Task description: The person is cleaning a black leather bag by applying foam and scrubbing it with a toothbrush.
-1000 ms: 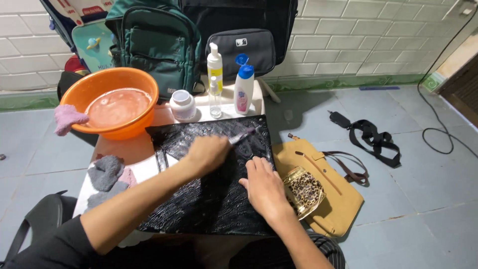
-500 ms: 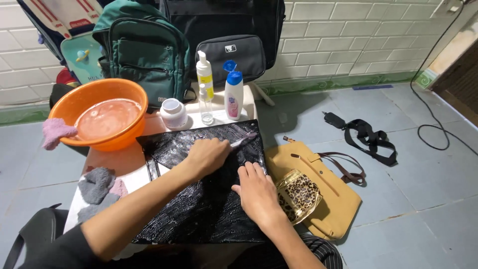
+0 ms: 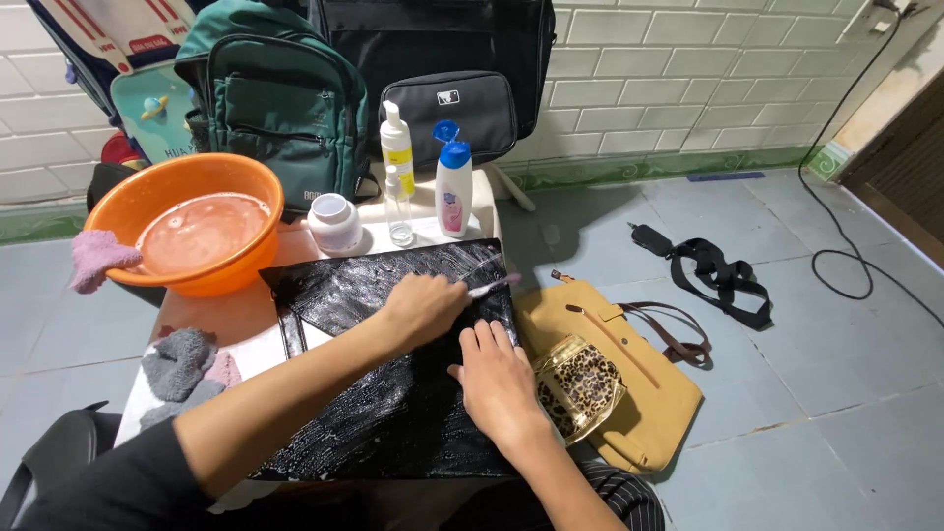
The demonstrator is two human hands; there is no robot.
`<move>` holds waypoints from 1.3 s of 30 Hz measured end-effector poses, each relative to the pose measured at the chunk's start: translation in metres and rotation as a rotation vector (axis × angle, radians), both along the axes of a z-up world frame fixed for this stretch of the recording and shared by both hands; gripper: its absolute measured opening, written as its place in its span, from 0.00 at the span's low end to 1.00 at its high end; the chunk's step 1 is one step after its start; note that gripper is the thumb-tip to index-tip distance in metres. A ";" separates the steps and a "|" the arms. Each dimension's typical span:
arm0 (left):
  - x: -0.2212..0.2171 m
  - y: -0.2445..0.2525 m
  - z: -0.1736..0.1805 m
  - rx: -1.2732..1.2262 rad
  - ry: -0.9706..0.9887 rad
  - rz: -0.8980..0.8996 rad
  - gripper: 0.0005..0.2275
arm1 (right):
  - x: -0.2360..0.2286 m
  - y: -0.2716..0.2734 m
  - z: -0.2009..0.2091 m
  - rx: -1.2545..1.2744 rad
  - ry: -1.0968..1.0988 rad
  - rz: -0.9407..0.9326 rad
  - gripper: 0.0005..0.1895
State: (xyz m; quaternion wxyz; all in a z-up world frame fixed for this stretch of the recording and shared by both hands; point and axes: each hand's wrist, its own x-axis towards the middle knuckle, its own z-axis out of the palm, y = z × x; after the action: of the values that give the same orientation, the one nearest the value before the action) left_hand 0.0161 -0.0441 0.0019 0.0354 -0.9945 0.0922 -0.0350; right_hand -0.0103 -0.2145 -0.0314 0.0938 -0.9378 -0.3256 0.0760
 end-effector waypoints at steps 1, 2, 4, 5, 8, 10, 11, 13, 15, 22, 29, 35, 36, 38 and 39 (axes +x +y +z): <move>-0.005 0.005 0.003 0.001 0.004 -0.001 0.11 | -0.001 0.000 0.003 0.001 0.004 -0.001 0.19; -0.009 0.009 0.006 -0.023 0.031 0.049 0.12 | -0.002 0.000 0.006 -0.001 -0.002 0.001 0.19; -0.011 0.026 0.001 -0.041 0.063 0.095 0.12 | -0.005 0.001 0.007 0.004 -0.001 -0.003 0.20; -0.007 0.038 -0.008 0.022 -0.009 0.103 0.11 | -0.005 0.002 0.008 -0.002 -0.010 0.000 0.20; -0.025 0.027 -0.001 0.031 -0.003 0.050 0.12 | -0.004 0.002 0.007 -0.017 -0.023 -0.001 0.20; -0.031 0.025 0.001 -0.016 0.083 -0.006 0.12 | -0.004 0.003 0.005 -0.021 -0.019 0.000 0.20; -0.025 0.033 -0.003 -0.011 0.029 0.031 0.12 | -0.003 0.003 0.005 -0.012 -0.021 -0.001 0.19; -0.014 0.045 -0.010 -0.006 -0.027 0.068 0.11 | -0.004 0.004 0.005 -0.005 -0.025 -0.001 0.19; -0.001 0.050 -0.014 0.120 -0.058 0.044 0.10 | -0.004 0.004 0.005 -0.006 -0.004 -0.010 0.19; 0.009 0.057 -0.019 0.083 -0.069 0.068 0.12 | -0.006 0.002 0.008 -0.041 -0.025 0.004 0.20; -0.061 0.057 0.005 -0.045 0.124 0.016 0.14 | -0.014 0.006 0.016 -0.053 -0.010 -0.030 0.18; -0.110 0.050 0.015 -0.036 0.141 0.077 0.13 | -0.010 0.009 0.023 -0.058 -0.012 -0.030 0.18; -0.120 0.040 0.015 -0.057 0.210 0.031 0.14 | -0.010 0.008 0.027 -0.033 -0.008 -0.019 0.18; -0.113 0.068 0.007 -0.025 0.125 0.111 0.13 | -0.007 0.001 0.022 0.005 -0.010 -0.012 0.20; -0.108 0.081 0.002 0.006 0.034 0.188 0.12 | -0.003 -0.002 0.021 0.042 -0.018 -0.007 0.22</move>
State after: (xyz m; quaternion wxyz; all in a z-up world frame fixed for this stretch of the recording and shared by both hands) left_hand -0.0922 0.0366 0.0044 0.0400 -0.9991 -0.0008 -0.0142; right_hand -0.0133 -0.2170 -0.0103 0.1108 -0.9374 -0.3245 0.0603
